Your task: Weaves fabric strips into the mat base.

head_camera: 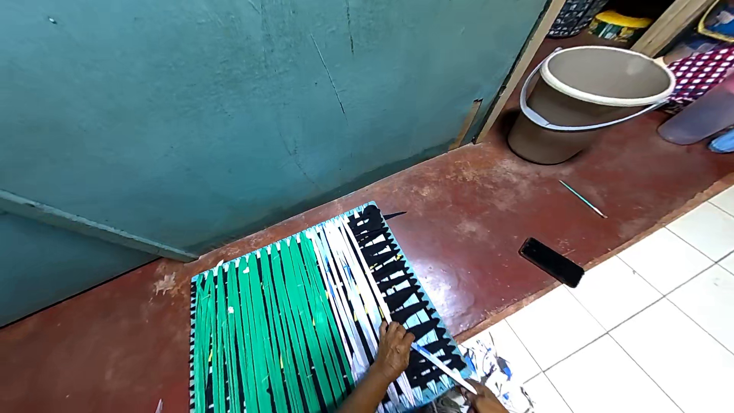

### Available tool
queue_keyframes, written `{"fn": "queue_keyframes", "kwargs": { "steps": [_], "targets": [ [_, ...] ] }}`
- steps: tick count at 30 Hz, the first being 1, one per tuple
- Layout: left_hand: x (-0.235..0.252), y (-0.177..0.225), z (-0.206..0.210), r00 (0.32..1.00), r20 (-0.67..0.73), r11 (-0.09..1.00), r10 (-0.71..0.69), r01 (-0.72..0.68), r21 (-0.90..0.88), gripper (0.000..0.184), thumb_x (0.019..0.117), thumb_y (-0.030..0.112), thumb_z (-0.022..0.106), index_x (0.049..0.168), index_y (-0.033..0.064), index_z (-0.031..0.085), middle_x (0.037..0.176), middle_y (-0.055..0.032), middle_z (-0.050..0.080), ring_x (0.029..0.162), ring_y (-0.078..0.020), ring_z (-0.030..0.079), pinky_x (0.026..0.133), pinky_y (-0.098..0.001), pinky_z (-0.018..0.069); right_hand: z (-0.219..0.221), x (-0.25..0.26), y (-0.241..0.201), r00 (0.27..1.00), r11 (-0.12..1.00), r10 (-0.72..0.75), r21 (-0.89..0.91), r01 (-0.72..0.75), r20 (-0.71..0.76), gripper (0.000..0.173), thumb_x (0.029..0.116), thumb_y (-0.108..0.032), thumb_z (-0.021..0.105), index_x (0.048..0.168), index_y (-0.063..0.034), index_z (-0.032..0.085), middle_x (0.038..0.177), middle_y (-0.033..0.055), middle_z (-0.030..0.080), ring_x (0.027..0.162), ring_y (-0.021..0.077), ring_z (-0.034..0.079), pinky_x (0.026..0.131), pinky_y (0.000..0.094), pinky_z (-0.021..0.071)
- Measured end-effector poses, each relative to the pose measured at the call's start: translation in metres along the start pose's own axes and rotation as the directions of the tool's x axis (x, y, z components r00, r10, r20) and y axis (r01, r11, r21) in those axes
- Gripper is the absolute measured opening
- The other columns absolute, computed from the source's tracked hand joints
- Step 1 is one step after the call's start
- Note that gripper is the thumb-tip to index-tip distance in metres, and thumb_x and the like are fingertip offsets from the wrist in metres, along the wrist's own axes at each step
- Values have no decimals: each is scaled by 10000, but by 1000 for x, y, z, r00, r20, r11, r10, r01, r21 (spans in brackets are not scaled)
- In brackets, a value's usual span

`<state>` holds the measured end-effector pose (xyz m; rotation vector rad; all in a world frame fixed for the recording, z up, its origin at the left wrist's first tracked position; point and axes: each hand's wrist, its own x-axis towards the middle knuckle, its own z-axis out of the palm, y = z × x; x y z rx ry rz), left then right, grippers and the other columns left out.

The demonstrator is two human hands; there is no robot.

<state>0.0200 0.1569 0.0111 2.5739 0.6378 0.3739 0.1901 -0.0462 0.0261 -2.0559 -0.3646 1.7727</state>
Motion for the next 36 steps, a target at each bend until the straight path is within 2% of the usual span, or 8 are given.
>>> {"fn": "queue_keyframes", "kwargs": {
  "steps": [8, 11, 14, 17, 22, 29, 33, 36],
  "targets": [
    [34, -30, -44, 990, 29, 990, -138, 138, 5, 216, 911, -8, 584, 1006, 12, 777, 1034, -187, 732, 1115, -407, 662, 996, -654, 419, 0, 32, -57, 993, 975, -112, -192, 115, 30, 324, 1111, -192, 437, 1284, 36, 590, 932, 149, 641, 675, 179, 577, 677, 362, 502],
    [28, -30, -46, 995, -63, 996, -78, 80, 34, 196, 899, -5, 584, 959, 21, 769, 1003, -172, 735, 1091, -401, 675, 962, -656, 446, -8, 27, -66, 976, 943, -187, -258, 209, 109, 299, 1093, -180, 485, 1203, 51, 640, 954, 149, 682, 785, 187, 595, 786, 392, 492],
    [9, -22, -40, 987, -149, 997, -66, 72, 35, 174, 900, -10, 597, 936, 21, 765, 1057, -162, 742, 1182, -418, 644, 973, -633, 463, -13, 14, -67, 932, 930, -333, -111, 349, 144, 173, 1024, -89, 585, 1096, 54, 651, 807, 50, 607, 689, 85, 541, 693, 277, 481],
    [-21, -8, -31, 976, -207, 996, -68, 78, 42, 147, 883, 2, 621, 910, 32, 762, 1187, -156, 717, 1232, -434, 604, 978, -632, 456, -16, 4, -56, 902, 927, -374, 65, 369, 216, 127, 1018, -76, 551, 972, -3, 644, 654, -75, 516, 539, -15, 444, 526, 171, 379],
    [-66, 32, -19, 984, -176, 991, -21, 43, 123, 93, 882, 59, 659, 903, 76, 748, 1236, -129, 705, 1183, -399, 634, 913, -601, 485, -11, -6, -40, 859, 930, -358, 53, 364, 366, 195, 1037, -104, 477, 949, -31, 634, 643, -114, 465, 553, -24, 420, 565, 176, 382],
    [-92, 67, 8, 962, -264, 978, 70, -14, 209, 137, 917, 135, 600, 870, 141, 729, 980, -79, 711, 897, -287, 670, 727, -443, 508, 2, -10, -39, 859, 933, -340, 26, 358, 384, 238, 1061, -139, 438, 883, -79, 585, 647, -110, 461, 543, -27, 407, 545, 168, 359],
    [-93, 74, 20, 969, -243, 992, -49, 76, 102, 156, 900, 103, 620, 919, 78, 773, 902, -131, 707, 840, -336, 695, 665, -473, 542, -2, -11, -48, 888, 924, -344, -57, 378, 303, 239, 1065, -121, 462, 904, -23, 609, 668, -77, 456, 571, -4, 412, 580, 191, 376],
    [-94, 81, 24, 966, -155, 978, -209, 207, -28, 196, 896, 52, 616, 1009, 5, 770, 903, -200, 701, 848, -392, 712, 689, -512, 574, -2, -7, -59, 884, 882, -391, -172, 440, 255, 259, 1066, -136, 470, 921, 19, 618, 697, -27, 465, 617, 43, 433, 636, 244, 400]
  ]
}}
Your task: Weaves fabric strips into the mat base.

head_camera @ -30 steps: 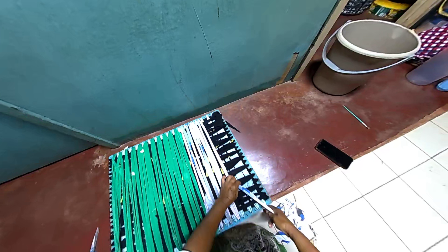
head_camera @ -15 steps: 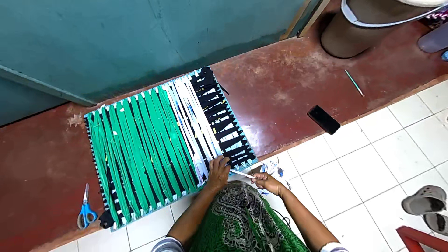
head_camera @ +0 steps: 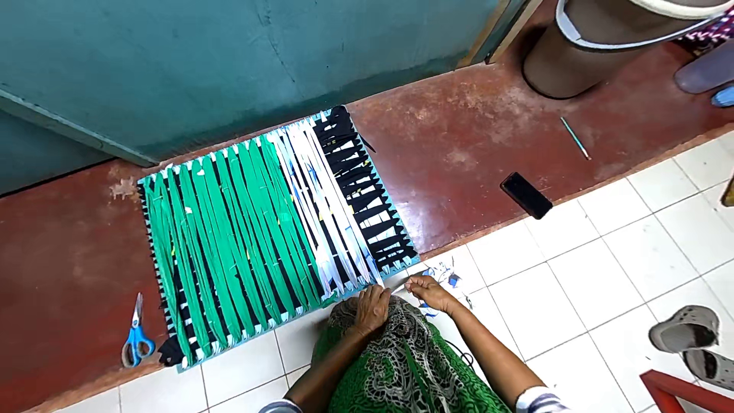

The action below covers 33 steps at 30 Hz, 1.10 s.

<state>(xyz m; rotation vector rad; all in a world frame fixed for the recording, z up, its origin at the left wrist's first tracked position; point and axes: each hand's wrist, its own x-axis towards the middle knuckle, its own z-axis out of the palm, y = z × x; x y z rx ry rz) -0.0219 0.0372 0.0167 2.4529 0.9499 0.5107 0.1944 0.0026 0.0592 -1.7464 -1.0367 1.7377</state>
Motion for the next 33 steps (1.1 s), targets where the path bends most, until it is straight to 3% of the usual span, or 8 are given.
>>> {"fn": "queue_keyframes", "kwargs": {
  "steps": [5, 11, 15, 20, 25, 28, 30, 33],
  "targets": [
    [12, 12, -21, 768, 557, 869, -317, 471, -154, 541, 999, 74, 521, 1515, -54, 421, 1232, -322, 637, 1124, -465, 648, 980, -569, 497, -4, 24, -28, 997, 940, -80, -333, 78, 7, 357, 1081, -218, 463, 1031, 80, 652, 897, 229, 645, 885, 345, 627, 871, 542, 475],
    [5, 2, -11, 695, 651, 783, -304, 572, -246, 743, 994, 79, 538, 1581, -120, 128, 1085, -271, 667, 1006, -389, 665, 964, -505, 504, 11, 56, -71, 997, 817, -17, -574, 56, 72, 383, 1103, -241, 420, 1198, 55, 644, 1115, 289, 683, 1125, 452, 642, 994, 618, 454],
    [14, 4, -21, 610, 728, 827, -312, 551, -108, 762, 1034, 118, 496, 1629, -7, 37, 1204, -277, 652, 1100, -421, 656, 1001, -547, 487, 11, 67, -87, 994, 780, 87, -615, -113, -72, 384, 1113, -253, 395, 1225, 33, 625, 1164, 279, 678, 1172, 435, 635, 998, 600, 461],
    [11, 5, -21, 600, 758, 920, -257, 391, 3, 600, 1073, 149, 444, 1622, 35, 231, 1246, -308, 654, 1137, -489, 649, 978, -605, 491, 5, 75, -94, 954, 791, 173, -543, -284, -247, 409, 1121, -290, 377, 1275, 8, 612, 1222, 262, 668, 1211, 419, 625, 1005, 585, 469],
    [23, 9, -32, 941, 281, 908, -191, 278, -313, 284, 960, 1, 544, 1175, -70, 715, 1108, -269, 710, 1009, -416, 715, 899, -531, 572, -9, 80, -92, 968, 852, 161, -467, -235, -194, 368, 1100, -258, 452, 1189, 38, 651, 1186, 268, 667, 1180, 415, 624, 1002, 586, 460],
    [69, 5, -45, 904, 208, 813, -373, 427, -397, 379, 945, -23, 533, 1304, -113, 613, 1308, -298, 616, 1001, -347, 686, 900, -448, 556, -16, 86, -90, 980, 876, 146, -443, -193, -138, 352, 1091, -251, 476, 1138, 48, 657, 1145, 266, 666, 1137, 404, 629, 983, 585, 460],
    [101, -1, -51, 821, 368, 719, -437, 565, -406, 470, 990, 21, 529, 1448, -77, 492, 1392, -269, 571, 997, -300, 674, 907, -408, 544, -18, 88, -85, 988, 898, 115, -413, -150, -107, 339, 1083, -237, 494, 1085, 60, 657, 1087, 258, 664, 1080, 391, 631, 960, 569, 461],
    [129, -14, -47, 722, 572, 542, -390, 682, -492, 487, 982, 31, 587, 1448, -63, 484, 1234, -249, 632, 959, -268, 671, 862, -398, 561, -18, 86, -77, 993, 941, 68, -326, -95, -93, 300, 1065, -190, 519, 1020, 74, 652, 1013, 249, 656, 1001, 366, 630, 929, 550, 467]
  ]
}}
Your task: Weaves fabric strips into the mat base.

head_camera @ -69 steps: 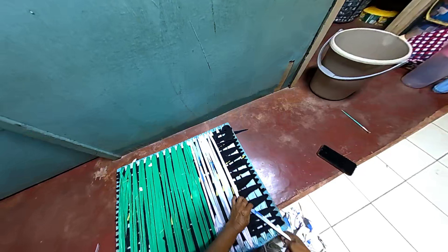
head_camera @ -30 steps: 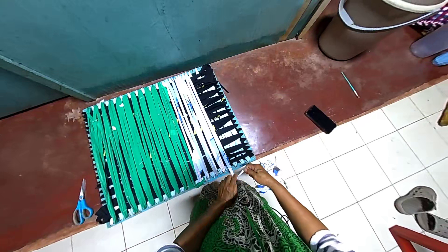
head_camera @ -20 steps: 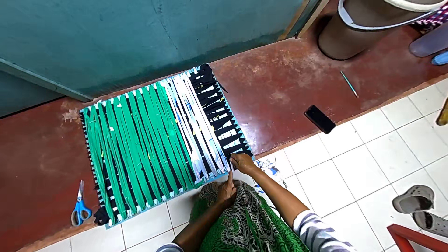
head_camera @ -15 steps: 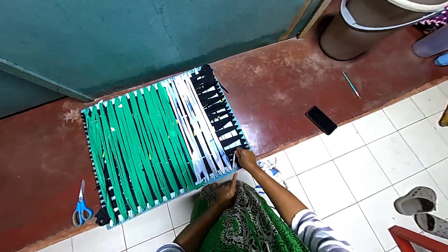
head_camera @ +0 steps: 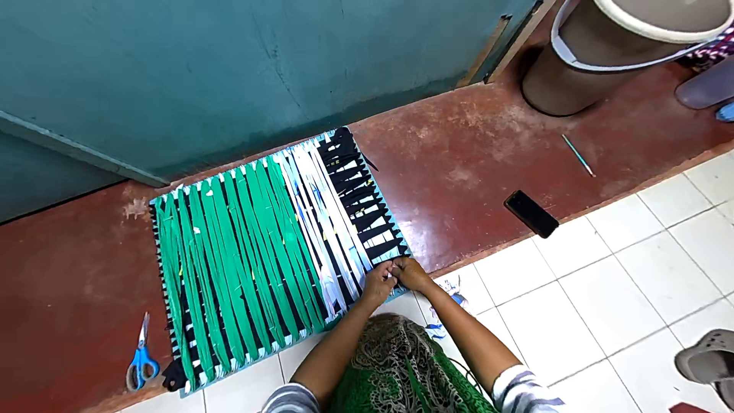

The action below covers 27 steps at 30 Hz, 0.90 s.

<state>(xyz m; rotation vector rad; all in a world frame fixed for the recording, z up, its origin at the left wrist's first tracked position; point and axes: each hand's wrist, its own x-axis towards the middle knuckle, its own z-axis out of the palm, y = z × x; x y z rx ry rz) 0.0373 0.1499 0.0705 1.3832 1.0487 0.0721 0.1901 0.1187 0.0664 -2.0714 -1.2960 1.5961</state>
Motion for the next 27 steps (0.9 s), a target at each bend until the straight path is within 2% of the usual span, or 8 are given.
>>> {"fn": "queue_keyframes", "kwargs": {
  "steps": [4, 8, 11, 14, 17, 19, 23, 27],
  "targets": [
    [13, 3, -10, 995, 98, 978, 17, -37, 203, 317, 961, 74, 643, 1244, -70, 649, 1113, -235, 686, 1031, -301, 656, 966, -457, 506, -3, -6, 13, 999, 997, -44, 67, 43, 12, 267, 1031, -169, 592, 965, 85, 644, 901, 210, 624, 872, 307, 596, 852, 496, 474],
    [14, 14, -16, 996, 75, 750, 39, -79, 657, 315, 1006, 82, 487, 1239, -8, 679, 1239, -232, 659, 1160, -388, 646, 980, -562, 502, -24, -18, 27, 993, 998, 8, -55, -2, 117, 254, 975, -183, 704, 979, 67, 663, 898, 206, 633, 865, 314, 595, 846, 511, 476],
    [17, -4, -18, 935, -27, 608, 354, -208, 766, 230, 937, 73, 586, 1078, -14, 746, 1088, -224, 703, 1027, -401, 687, 844, -557, 540, -48, -34, 35, 979, 962, 139, -255, -98, 149, 268, 984, -207, 682, 1060, 49, 699, 1051, 266, 680, 1033, 408, 640, 941, 595, 471],
    [28, -20, -25, 804, -97, 498, 586, -263, 826, 171, 836, 122, 709, 972, 34, 764, 1242, -176, 686, 1206, -416, 602, 911, -609, 458, -66, -43, 30, 947, 880, 321, -379, -286, 30, 347, 1034, -287, 593, 1217, -9, 691, 1273, 261, 658, 1250, 429, 597, 1038, 628, 443],
    [41, -33, -38, 664, -173, 416, 727, -226, 881, 388, 689, 211, 826, 1047, 72, 772, 1389, -178, 632, 1308, -504, 542, 946, -764, 403, -66, -33, 8, 934, 880, 319, -316, -355, -160, 348, 1063, -257, 537, 1290, -16, 642, 1318, 268, 636, 1270, 434, 593, 1034, 624, 453],
    [45, -44, -47, 620, -202, 399, 758, -197, 895, 499, 681, 276, 822, 1143, 98, 764, 1426, -186, 605, 1315, -543, 519, 938, -812, 368, -55, -14, -5, 933, 908, 255, -268, -321, -254, 383, 1047, -257, 568, 1349, -26, 610, 1377, 257, 597, 1253, 439, 598, 1022, 621, 468],
    [42, -63, -57, 668, -242, 438, 703, -139, 888, 527, 795, 386, 746, 1272, 166, 733, 1474, -182, 567, 1358, -578, 453, 957, -838, 325, -24, 26, -8, 898, 931, 186, -221, -291, -398, 542, 1048, -427, 555, 1440, -52, 546, 1449, 234, 547, 1267, 425, 589, 1010, 577, 491],
    [42, -79, -57, 731, -238, 502, 640, -162, 850, 486, 845, 354, 715, 1301, 186, 723, 1524, -156, 525, 1410, -563, 396, 990, -832, 302, 3, 38, 8, 870, 933, 125, -241, -266, -478, 436, 1079, -315, 506, 1389, -20, 587, 1377, 236, 602, 1271, 403, 597, 1013, 550, 498]
  ]
}}
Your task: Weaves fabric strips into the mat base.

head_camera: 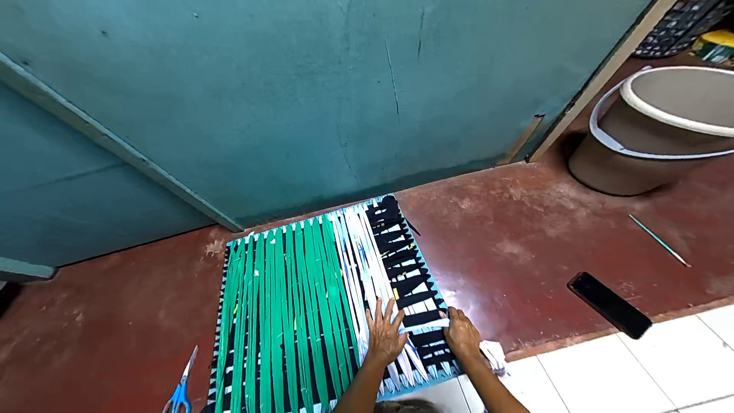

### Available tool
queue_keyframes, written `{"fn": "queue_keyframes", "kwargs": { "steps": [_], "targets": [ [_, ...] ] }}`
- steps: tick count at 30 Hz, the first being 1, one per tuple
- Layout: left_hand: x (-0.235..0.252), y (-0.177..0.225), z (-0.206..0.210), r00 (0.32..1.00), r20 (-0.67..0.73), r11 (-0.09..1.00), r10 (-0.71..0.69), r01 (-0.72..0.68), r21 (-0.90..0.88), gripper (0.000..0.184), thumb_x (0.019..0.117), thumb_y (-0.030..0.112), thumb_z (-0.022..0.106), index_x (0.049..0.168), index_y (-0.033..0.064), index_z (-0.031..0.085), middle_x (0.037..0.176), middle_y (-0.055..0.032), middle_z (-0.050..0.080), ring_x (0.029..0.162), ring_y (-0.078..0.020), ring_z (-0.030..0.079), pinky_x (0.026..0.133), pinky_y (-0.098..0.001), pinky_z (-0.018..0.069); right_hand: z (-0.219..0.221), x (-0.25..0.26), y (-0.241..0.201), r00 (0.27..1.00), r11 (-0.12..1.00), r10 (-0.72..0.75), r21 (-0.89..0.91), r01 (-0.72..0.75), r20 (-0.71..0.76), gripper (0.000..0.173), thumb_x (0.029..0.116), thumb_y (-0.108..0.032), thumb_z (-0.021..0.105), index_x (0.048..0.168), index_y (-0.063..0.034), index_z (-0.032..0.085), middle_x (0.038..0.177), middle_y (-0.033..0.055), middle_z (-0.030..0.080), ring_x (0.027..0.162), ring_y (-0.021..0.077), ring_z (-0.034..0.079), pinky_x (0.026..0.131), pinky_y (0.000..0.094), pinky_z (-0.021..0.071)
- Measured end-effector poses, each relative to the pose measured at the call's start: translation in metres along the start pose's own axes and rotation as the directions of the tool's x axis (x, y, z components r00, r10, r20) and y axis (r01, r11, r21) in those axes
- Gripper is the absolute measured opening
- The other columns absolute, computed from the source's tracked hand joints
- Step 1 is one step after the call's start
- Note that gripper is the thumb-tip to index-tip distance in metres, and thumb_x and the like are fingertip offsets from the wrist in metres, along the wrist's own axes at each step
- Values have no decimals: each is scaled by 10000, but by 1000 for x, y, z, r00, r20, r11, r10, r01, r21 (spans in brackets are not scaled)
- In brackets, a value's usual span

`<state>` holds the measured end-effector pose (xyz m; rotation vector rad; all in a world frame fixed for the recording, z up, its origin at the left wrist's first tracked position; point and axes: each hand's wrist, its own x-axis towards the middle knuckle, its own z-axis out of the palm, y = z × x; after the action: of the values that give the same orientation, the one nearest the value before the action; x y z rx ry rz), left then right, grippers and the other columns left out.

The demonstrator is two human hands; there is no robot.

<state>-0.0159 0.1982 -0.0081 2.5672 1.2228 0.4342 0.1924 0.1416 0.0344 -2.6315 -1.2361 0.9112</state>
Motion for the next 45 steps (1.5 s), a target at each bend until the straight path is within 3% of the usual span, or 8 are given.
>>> {"fn": "queue_keyframes", "kwargs": {
  "steps": [21, 26, 30, 32, 35, 37, 39, 45],
  "targets": [
    [-87, 76, 0, 985, 174, 996, -14, 30, -85, 411, 846, 299, 727, 1234, 165, 752, 1518, -147, 534, 1402, -535, 421, 1000, -801, 313, 33, -82, 90, 977, 992, -122, 19, 127, -177, 395, 1071, -213, 486, 1216, 111, 659, 1181, 315, 684, 1100, 473, 684, 908, 607, 542],
    [-73, 88, -25, 979, 203, 997, -16, 32, -74, 281, 898, 249, 662, 1142, 179, 785, 1544, -118, 510, 1406, -511, 418, 993, -735, 362, 2, -83, 81, 995, 997, -25, -72, 33, 98, 460, 1097, -311, 433, 1340, 34, 615, 1310, 273, 647, 1177, 454, 653, 965, 603, 514],
    [-56, 100, -45, 997, 70, 996, 45, -39, -77, 171, 886, 181, 652, 950, 155, 809, 1493, -106, 569, 1381, -489, 465, 977, -714, 378, -49, -86, 77, 958, 995, -70, -45, 86, 280, 318, 1028, -214, 572, 1238, -9, 693, 1221, 270, 692, 1174, 473, 644, 969, 666, 480],
    [-42, 109, -56, 989, 144, 975, 22, 11, -220, 180, 898, 124, 641, 964, 71, 799, 1340, -122, 673, 1277, -422, 574, 952, -663, 427, -67, -82, 82, 936, 986, -165, 43, 160, 311, 250, 988, -160, 630, 1163, -8, 724, 1132, 263, 718, 1121, 458, 667, 968, 655, 483],
    [-6, 120, -74, 889, 457, 751, -23, 317, -579, 261, 1013, 95, 519, 1023, -88, 705, 929, -185, 730, 902, -293, 705, 863, -492, 539, -84, -70, 93, 912, 913, -343, 308, 267, 226, 182, 951, -123, 689, 956, 57, 714, 859, 224, 692, 853, 361, 664, 830, 566, 499],
    [22, 122, -83, 760, 649, 402, 28, 586, -704, 205, 1051, 92, 456, 981, -21, 612, 722, -21, 624, 662, -103, 619, 689, -285, 538, -97, -63, 94, 914, 861, -369, 433, 267, 171, 155, 934, -90, 697, 897, 60, 697, 774, 160, 654, 754, 263, 618, 763, 488, 492],
    [48, 120, -95, 659, 740, 187, 134, 717, -672, 187, 1055, 80, 422, 936, 59, 565, 650, 61, 562, 583, -56, 575, 620, -246, 523, -109, -57, 93, 924, 845, -355, 471, 253, 140, 135, 931, -83, 693, 894, 47, 695, 764, 130, 648, 743, 226, 613, 756, 460, 499],
    [109, 104, -129, 679, 672, 68, 297, 687, -724, 229, 978, 28, 444, 836, 147, 579, 587, 111, 516, 508, -14, 491, 545, -207, 466, -131, -38, 102, 941, 856, -321, 457, 240, 107, 117, 929, -77, 690, 864, 20, 683, 733, 90, 619, 709, 180, 583, 719, 413, 482]
  ]
}}
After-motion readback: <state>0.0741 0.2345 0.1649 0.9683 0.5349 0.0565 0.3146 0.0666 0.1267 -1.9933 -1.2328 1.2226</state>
